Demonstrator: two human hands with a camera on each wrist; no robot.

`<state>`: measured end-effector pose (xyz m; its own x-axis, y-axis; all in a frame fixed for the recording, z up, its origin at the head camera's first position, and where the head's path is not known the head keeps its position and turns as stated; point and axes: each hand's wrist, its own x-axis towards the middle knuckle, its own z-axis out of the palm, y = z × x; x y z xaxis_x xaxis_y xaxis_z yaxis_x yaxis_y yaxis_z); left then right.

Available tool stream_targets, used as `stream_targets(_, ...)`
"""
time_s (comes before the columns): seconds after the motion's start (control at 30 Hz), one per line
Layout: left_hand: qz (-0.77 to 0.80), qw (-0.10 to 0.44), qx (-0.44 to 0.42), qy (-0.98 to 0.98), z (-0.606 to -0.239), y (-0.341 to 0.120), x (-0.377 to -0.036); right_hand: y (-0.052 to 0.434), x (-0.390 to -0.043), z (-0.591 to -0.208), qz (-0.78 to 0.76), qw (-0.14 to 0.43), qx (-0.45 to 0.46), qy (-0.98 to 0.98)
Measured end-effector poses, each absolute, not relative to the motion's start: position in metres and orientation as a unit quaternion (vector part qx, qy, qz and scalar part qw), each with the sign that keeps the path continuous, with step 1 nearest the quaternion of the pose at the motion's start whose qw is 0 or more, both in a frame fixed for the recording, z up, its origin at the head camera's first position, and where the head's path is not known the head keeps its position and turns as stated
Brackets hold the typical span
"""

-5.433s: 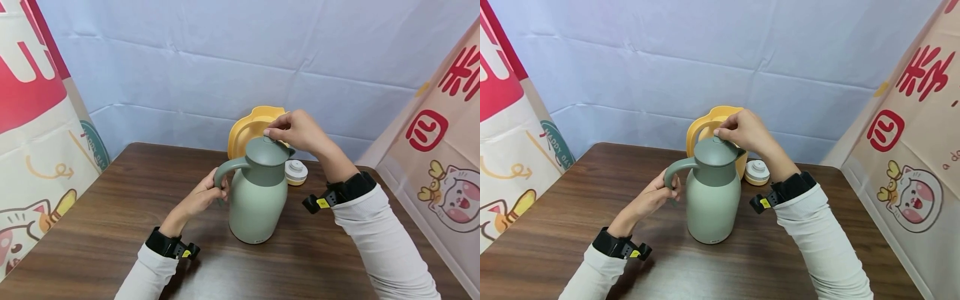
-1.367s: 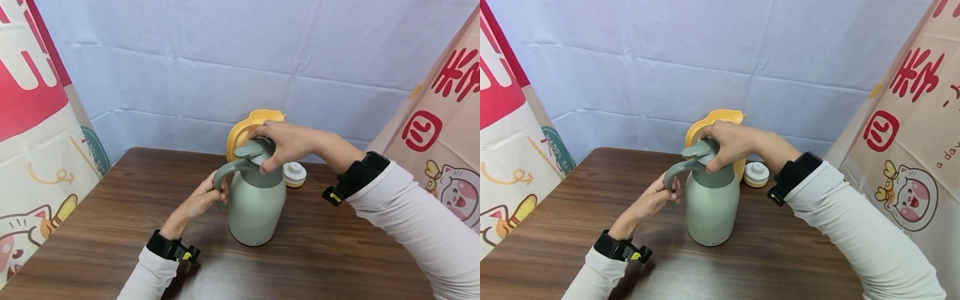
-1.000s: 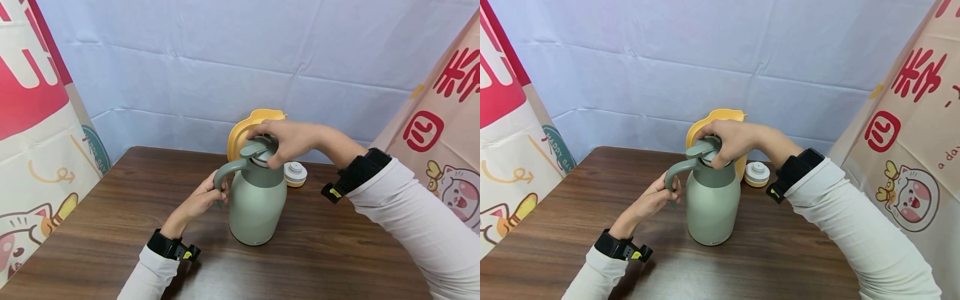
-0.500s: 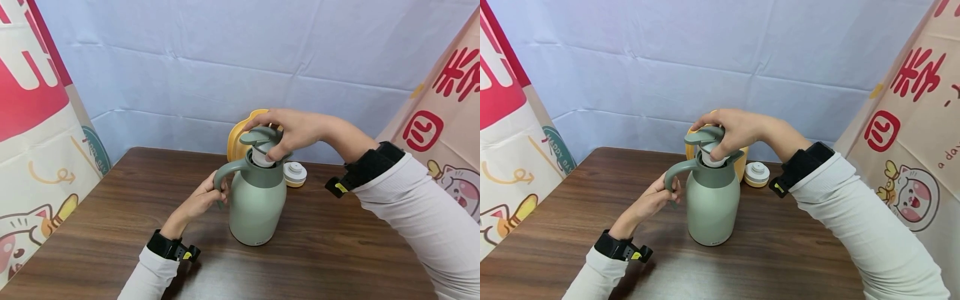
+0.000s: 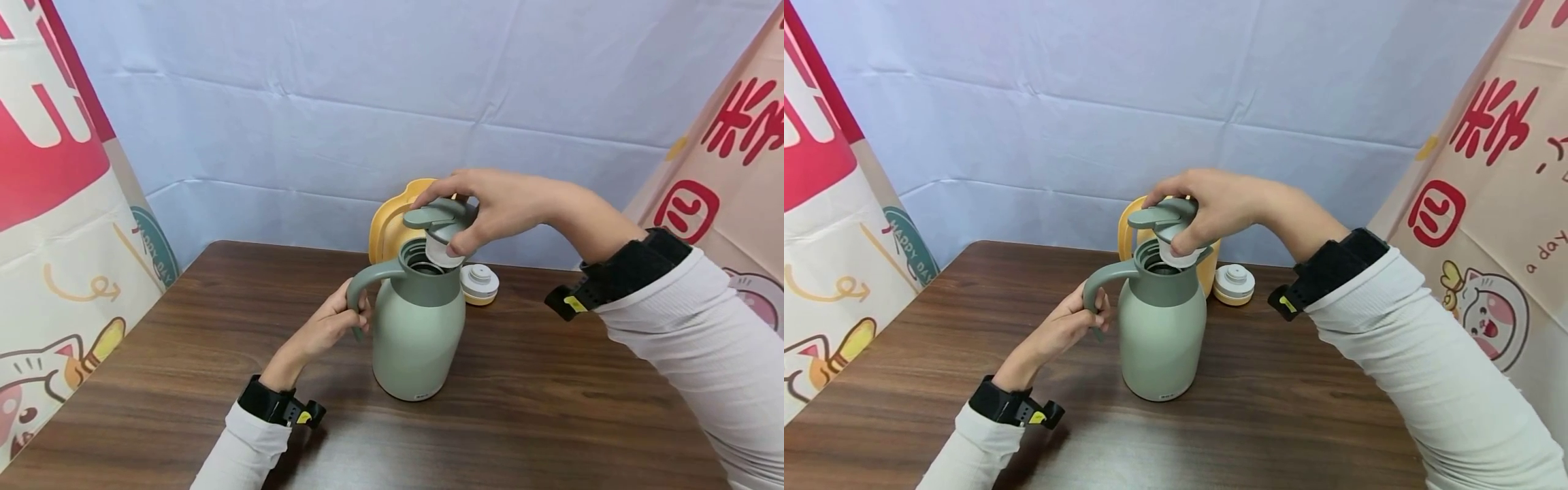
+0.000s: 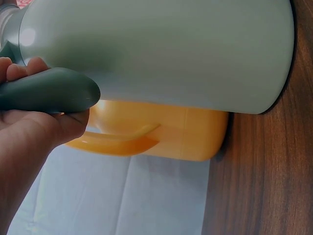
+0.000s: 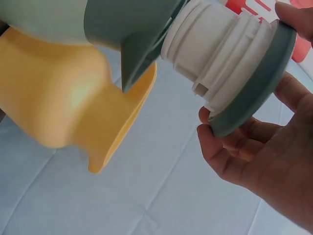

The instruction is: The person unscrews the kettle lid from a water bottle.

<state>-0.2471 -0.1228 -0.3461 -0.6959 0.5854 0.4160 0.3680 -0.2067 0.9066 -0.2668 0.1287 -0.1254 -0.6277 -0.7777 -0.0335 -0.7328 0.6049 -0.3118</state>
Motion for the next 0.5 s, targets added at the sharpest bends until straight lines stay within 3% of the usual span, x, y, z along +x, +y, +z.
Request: stream_targets(0.5, 0.678, 0.08, 0.378, 0.626, -0.346, -0.125, -0.248, 0.157, -0.264, -0.121, -0.147, 0.091, -0.395, 0.902)
